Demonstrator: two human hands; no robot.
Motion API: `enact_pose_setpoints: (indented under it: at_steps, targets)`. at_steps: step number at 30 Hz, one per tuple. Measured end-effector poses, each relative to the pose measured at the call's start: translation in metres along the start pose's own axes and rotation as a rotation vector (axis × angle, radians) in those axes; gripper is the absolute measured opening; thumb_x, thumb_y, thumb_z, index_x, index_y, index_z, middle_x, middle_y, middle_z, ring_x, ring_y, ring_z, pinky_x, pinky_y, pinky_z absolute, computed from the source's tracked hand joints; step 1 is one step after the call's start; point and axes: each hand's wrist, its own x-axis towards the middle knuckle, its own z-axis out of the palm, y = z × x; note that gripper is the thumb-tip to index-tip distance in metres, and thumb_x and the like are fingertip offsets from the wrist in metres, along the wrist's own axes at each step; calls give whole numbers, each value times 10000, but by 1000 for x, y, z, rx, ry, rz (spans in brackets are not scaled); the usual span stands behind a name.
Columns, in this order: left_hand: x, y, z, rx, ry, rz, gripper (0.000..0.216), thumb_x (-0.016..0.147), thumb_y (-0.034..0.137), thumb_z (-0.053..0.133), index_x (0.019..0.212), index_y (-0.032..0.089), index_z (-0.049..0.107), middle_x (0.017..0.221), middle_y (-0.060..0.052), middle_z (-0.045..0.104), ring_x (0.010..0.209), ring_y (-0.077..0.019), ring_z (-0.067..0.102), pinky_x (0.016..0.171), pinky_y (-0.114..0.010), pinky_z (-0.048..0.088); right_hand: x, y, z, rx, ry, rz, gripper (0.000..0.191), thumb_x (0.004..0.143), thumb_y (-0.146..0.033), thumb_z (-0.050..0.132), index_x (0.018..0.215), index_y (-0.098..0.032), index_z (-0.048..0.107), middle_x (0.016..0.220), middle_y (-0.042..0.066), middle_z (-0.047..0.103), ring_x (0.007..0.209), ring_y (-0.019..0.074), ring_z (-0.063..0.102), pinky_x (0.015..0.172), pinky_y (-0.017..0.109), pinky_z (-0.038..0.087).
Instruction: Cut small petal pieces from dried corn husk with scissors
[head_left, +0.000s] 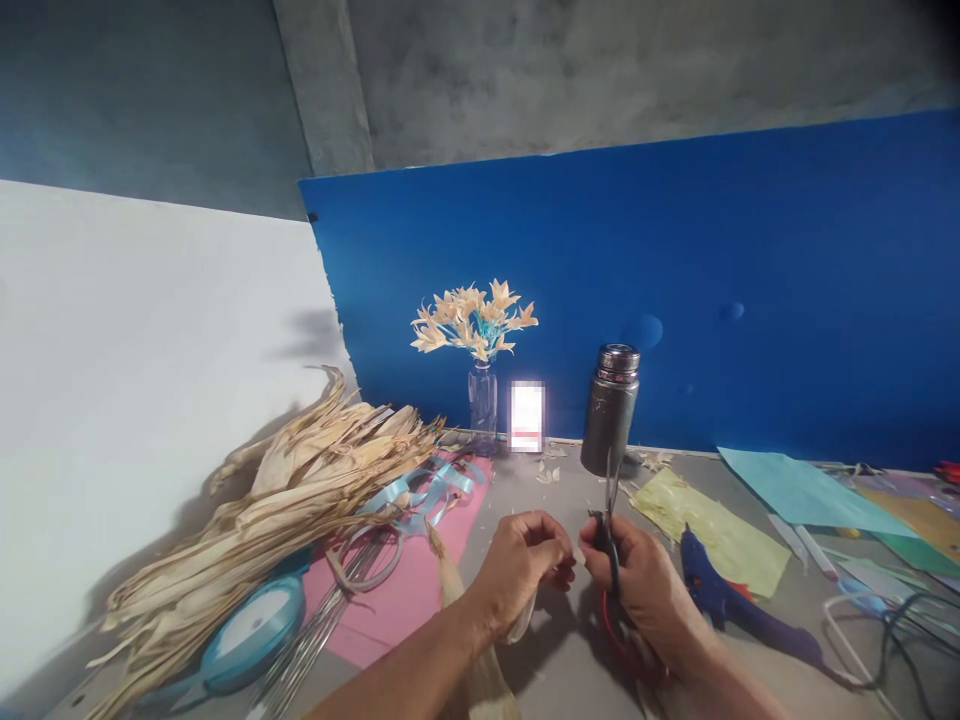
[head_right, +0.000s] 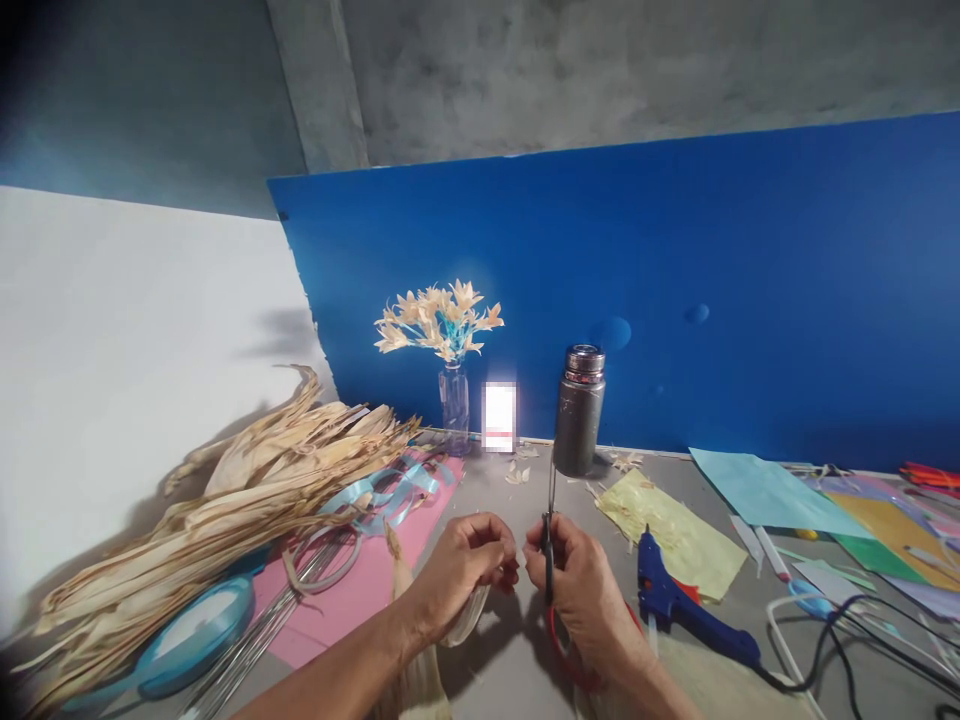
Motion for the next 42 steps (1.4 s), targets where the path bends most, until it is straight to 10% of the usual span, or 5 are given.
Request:
enact_pose_setpoints:
  at_steps: [24,29,33,42]
  targets:
    - [0,-3,-13,587,-67,179,95,733,219,641,668,169,688,683,-8,648,643,-141,538,628,-256,389,0,-4,-11,-259,-136,-115,73,675,-189,537,735,-185,579,646,-29,565,626,142,500,569,253,360]
    - [5,2,-12,138,16,42,194,665,302,758,656,151,637,574,2,589,538,-127,521,575,-264,408,4,-2,-11,-173,-27,-22,206,770,-387,628,789,-183,602,667,-13,576,625,149,504,567,254,385]
    - [5,6,-12,-279,60,-50,347,598,341,863,735,145,612,673,-28,646,592,-128,595,610,-249,453,-6,-8,-5,-103,-193,-33,479,864,-623,506,732,-174,608,638,-4,532,577,127,456,534,243,362]
    - [6,-1,-7,-461,212,-75,244,650,262,795,791,94,688,794,-61,652,631,-105,582,571,-212,467,-10,10,21,-95,-367,2,525,801,-700,532,686,-189,502,628,-5,533,594,145,486,532,244,358]
